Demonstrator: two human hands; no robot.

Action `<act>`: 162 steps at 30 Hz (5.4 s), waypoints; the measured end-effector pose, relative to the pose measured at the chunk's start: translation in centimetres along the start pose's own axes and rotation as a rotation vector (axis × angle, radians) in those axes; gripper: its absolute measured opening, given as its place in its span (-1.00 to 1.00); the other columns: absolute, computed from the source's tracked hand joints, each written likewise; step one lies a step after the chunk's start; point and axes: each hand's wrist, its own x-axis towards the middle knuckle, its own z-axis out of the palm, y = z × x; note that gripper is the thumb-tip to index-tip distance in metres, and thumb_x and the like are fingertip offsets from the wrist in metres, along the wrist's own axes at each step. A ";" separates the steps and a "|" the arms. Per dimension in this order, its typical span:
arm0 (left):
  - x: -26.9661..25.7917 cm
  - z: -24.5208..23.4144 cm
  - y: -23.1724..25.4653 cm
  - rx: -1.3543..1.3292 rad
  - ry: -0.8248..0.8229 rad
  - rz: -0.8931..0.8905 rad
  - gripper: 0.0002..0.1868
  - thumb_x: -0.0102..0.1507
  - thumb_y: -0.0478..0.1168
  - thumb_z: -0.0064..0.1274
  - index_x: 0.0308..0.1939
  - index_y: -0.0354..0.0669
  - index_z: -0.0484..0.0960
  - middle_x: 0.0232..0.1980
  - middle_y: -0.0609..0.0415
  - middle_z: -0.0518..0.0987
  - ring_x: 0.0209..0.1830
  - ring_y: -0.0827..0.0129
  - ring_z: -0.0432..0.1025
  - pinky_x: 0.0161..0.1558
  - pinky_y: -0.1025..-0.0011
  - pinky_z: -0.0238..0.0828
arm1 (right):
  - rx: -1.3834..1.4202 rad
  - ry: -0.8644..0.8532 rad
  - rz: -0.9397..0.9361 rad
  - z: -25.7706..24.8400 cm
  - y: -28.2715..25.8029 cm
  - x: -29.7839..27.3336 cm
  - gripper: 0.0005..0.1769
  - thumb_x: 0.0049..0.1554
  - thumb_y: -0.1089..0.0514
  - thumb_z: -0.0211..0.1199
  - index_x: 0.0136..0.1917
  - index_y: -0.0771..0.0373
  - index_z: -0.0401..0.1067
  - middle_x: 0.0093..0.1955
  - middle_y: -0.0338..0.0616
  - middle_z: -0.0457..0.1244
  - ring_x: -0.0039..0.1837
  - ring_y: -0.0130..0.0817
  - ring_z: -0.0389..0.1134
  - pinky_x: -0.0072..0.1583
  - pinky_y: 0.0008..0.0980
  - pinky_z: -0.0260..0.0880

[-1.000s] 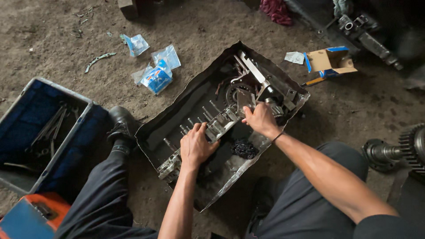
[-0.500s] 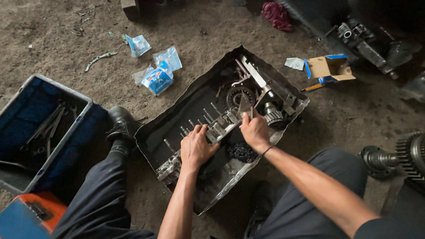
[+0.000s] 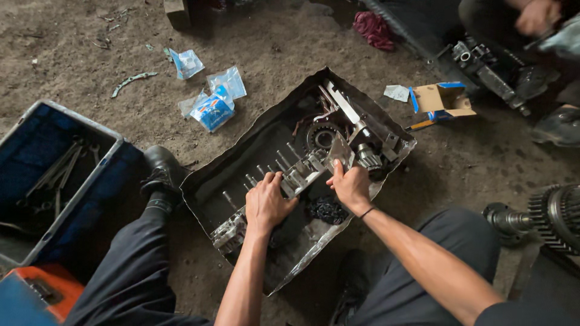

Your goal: The person sits on the floor of a workshop and cleans a metal mechanical component using a wire brush. They scrub the surface of the part repeatedly while holding it steady with their other hand. A second person is visible in the background working on a separate assembly.

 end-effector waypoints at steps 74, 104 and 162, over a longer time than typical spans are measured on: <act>0.0 -0.9 1.9 0.147 -0.132 -0.136 -0.15 -0.04 0.15 0.34 0.29 -0.03 0.50 0.22 0.11 0.55 0.06 0.09 0.56 0.01 0.15 0.55 | 0.112 0.055 -0.178 -0.5 -3.0 -0.9 -0.64 0.30 0.09 0.07 -0.20 0.41 0.42 -0.49 0.04 0.32 -0.43 -0.19 0.45 -0.28 -0.20 0.45; 0.1 -1.5 2.1 0.123 -0.100 -0.122 -0.16 -0.06 0.13 0.35 0.26 -0.06 0.52 0.18 0.08 0.57 0.03 0.07 0.56 -0.01 0.16 0.54 | -0.017 0.011 -0.158 0.1 -2.2 -0.1 -0.44 0.33 0.08 0.08 -0.43 0.39 0.47 -0.55 0.00 0.33 -0.44 -0.17 0.43 -0.25 -0.21 0.44; -0.1 -0.5 0.6 -0.001 0.007 -0.020 -0.25 -0.07 0.03 0.35 0.16 -0.17 0.59 0.00 -0.02 0.60 -0.05 0.02 0.56 -0.07 0.13 0.51 | 0.053 -0.163 0.028 -0.8 0.5 2.3 -0.29 0.28 -0.09 0.10 -0.53 0.44 0.50 -0.48 -0.02 0.40 -0.54 -0.36 0.38 -0.41 -0.39 0.39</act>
